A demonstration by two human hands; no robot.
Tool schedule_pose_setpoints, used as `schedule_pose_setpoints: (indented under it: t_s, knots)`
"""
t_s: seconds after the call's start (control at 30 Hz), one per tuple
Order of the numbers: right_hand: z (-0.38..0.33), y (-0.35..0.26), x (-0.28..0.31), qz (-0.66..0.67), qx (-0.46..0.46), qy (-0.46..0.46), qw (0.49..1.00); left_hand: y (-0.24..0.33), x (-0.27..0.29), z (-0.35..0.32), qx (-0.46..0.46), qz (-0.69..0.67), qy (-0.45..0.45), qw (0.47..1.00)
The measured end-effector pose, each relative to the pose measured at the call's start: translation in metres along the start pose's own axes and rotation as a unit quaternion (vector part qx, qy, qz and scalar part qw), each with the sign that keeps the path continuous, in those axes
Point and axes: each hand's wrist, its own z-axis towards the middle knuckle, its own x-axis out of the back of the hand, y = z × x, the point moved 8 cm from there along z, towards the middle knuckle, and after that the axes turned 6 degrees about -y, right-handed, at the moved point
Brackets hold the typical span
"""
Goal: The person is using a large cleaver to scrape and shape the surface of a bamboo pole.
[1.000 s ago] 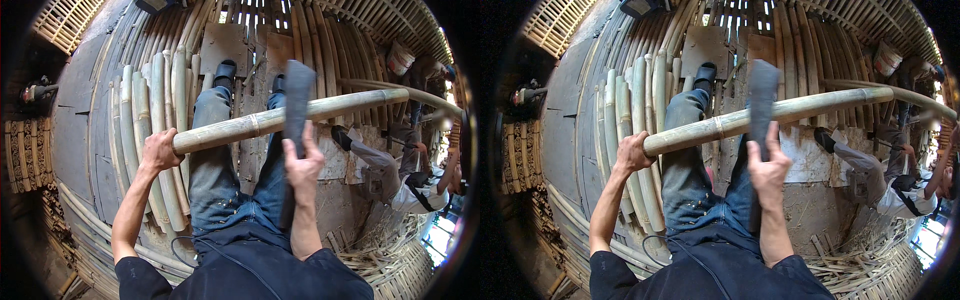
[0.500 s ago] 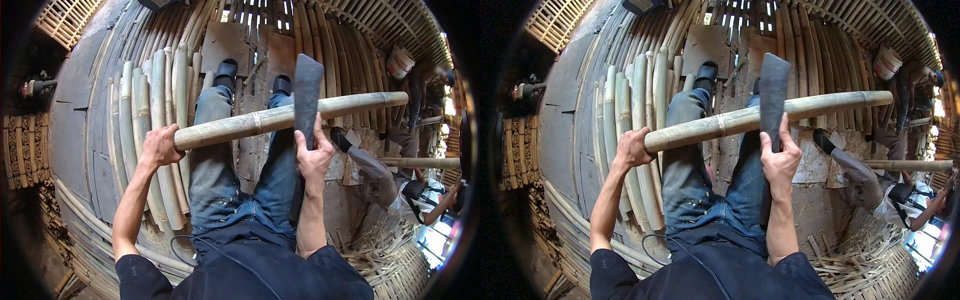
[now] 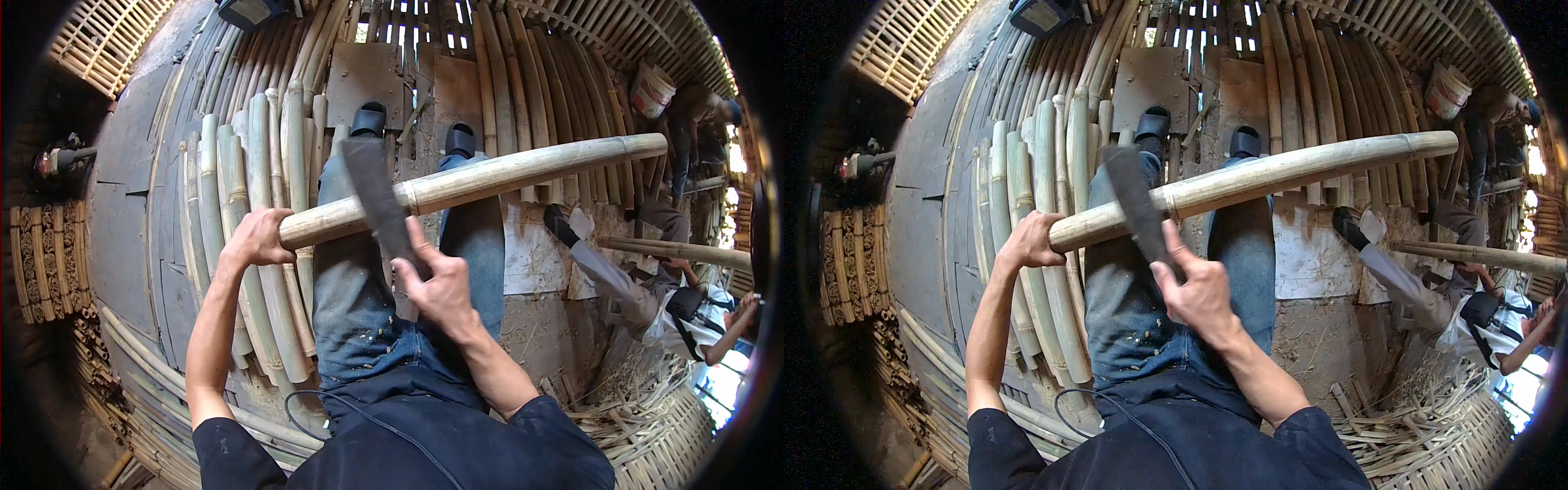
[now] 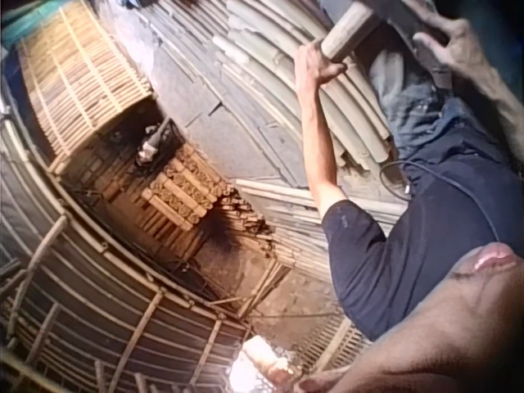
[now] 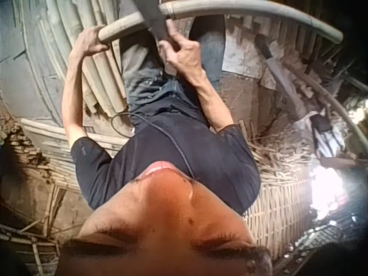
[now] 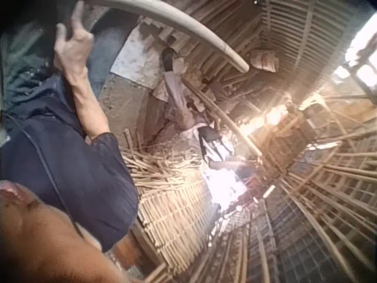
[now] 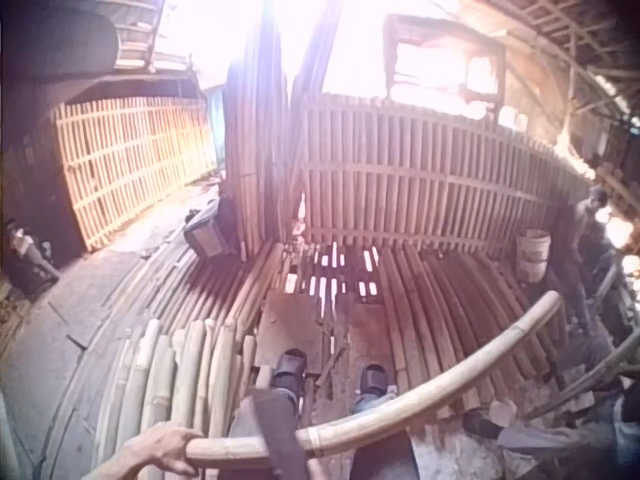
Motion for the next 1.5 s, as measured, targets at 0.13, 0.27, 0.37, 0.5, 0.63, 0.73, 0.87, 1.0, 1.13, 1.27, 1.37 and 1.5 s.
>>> schedule_pose_setpoints:
  t_s: [0.13, 0.27, 0.37, 0.5, 0.63, 0.73, 0.87, 1.0, 1.13, 1.27, 1.37, 1.5]
  knots:
    - [0.004, 0.014, 0.061, 0.012, -0.031, 0.120, 0.992, 0.000, 0.002, 0.002, -0.017, -0.022, 0.007, 1.000]
    - [0.002, 0.029, 0.096, 0.025, -0.038, 0.188, 0.981, 0.020, 0.009, -0.006, -0.047, 0.098, 0.140, 0.984]
    - [0.001, 0.029, 0.108, 0.021, -0.042, 0.195, 0.980, 0.032, 0.004, -0.024, -0.045, 0.137, 0.267, 0.953]
    - [0.002, 0.034, 0.127, 0.002, -0.059, 0.209, 0.976, 0.023, -0.006, -0.033, 0.001, 0.090, 0.227, 0.970]
    - [0.002, 0.034, 0.134, -0.019, -0.075, 0.233, 0.969, 0.027, -0.004, -0.030, 0.012, 0.089, 0.204, 0.975]
    - [-0.001, 0.022, 0.113, -0.011, -0.151, 0.205, 0.967, 0.027, -0.012, -0.027, -0.001, 0.111, 0.214, 0.970]
    - [-0.006, -0.008, 0.027, -0.034, 0.064, 0.094, 0.993, 0.039, -0.015, -0.031, -0.014, 0.123, 0.243, 0.962]
    - [-0.014, -0.009, -0.028, -0.057, 0.050, -0.052, 0.996, 0.031, -0.018, -0.030, -0.010, 0.104, 0.245, 0.964]
    - [-0.003, 0.001, 0.021, -0.015, 0.050, 0.019, 0.998, 0.025, -0.018, -0.031, 0.003, 0.082, 0.232, 0.969]
    - [0.013, 0.018, 0.092, -0.084, -0.047, 0.138, 0.986, 0.024, -0.013, -0.029, 0.013, 0.079, 0.214, 0.973]
    - [0.020, 0.023, 0.078, -0.050, 0.035, 0.143, 0.988, 0.027, -0.011, -0.017, 0.034, 0.075, 0.134, 0.988]
    - [0.012, -0.002, 0.006, -0.071, 0.066, -0.006, 0.995, 0.026, -0.011, -0.016, 0.022, 0.089, 0.109, 0.990]
